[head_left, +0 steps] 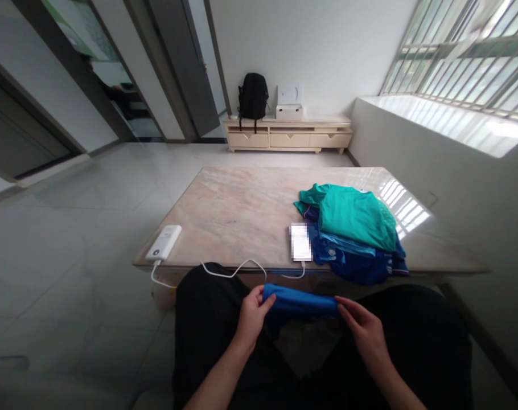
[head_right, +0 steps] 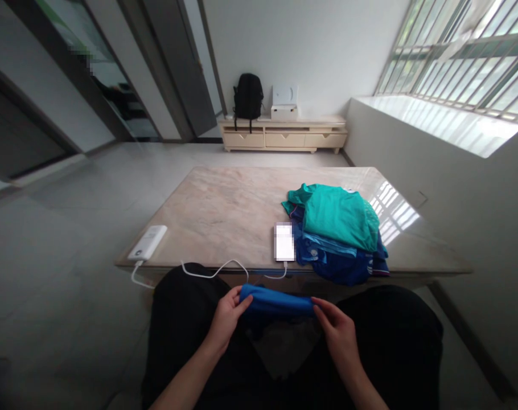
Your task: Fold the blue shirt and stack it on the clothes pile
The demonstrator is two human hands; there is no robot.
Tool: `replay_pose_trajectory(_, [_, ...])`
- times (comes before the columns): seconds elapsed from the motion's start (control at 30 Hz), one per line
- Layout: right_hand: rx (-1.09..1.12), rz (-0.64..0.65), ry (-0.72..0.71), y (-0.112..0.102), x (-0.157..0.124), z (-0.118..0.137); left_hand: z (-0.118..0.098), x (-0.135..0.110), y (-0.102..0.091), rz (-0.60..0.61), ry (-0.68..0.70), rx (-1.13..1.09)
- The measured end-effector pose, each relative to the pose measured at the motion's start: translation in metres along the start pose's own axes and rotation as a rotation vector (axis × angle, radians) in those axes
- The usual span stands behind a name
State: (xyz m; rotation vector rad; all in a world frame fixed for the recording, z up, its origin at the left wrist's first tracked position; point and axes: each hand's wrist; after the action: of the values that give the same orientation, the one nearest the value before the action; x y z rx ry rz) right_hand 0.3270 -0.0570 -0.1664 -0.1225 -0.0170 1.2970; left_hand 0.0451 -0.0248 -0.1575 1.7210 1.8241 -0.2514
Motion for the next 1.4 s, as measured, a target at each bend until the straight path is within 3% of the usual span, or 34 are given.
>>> replay_pose_trajectory(0.13, [-0.124, 0.056, -0.083, -0.009, 0.016, 0.001, 0.006, 0.002, 0.001, -0.085, 0.056, 0.065])
replay_pose_trajectory(0.23, [-0.143, 0.078, -0.109, -0.012, 0.025, -0.004, 0.012, 0.005, 0.001, -0.074, 0.100, 0.178])
replay_pose_trajectory(0.37, [-0.038, 0.074, -0.018, -0.012, 0.033, -0.021, 0.019, 0.011, -0.001, -0.056, 0.145, 0.349])
replay_pose_trajectory(0.53, [0.069, 0.172, 0.026, -0.008, 0.040, -0.035, 0.026, 0.023, -0.005, -0.044, 0.163, 0.433])
replay_pose_trajectory(0.97, [-0.181, 0.028, -0.071, -0.005, 0.037, -0.038, 0.038, 0.027, -0.012, -0.131, 0.254, 0.675])
replay_pose_trajectory(1.2, [0.024, 0.078, 0.057, 0.001, 0.040, -0.051, 0.041, 0.031, -0.012, -0.062, 0.336, 0.853])
replay_pose_trajectory(1.4, [0.132, 0.147, 0.073, 0.006, 0.043, -0.060, 0.044, 0.033, -0.009, -0.033, 0.331, 0.914])
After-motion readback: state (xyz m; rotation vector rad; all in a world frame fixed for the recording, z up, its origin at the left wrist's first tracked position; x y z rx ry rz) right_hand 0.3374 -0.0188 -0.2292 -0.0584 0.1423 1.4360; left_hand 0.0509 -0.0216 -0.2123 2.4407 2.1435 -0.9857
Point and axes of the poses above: each hand's wrist, its own x-axis towards the middle knuckle, its own y-axis out of the palm, z = x × y, and after that the axes turned 12 degrees about -y, right-handed
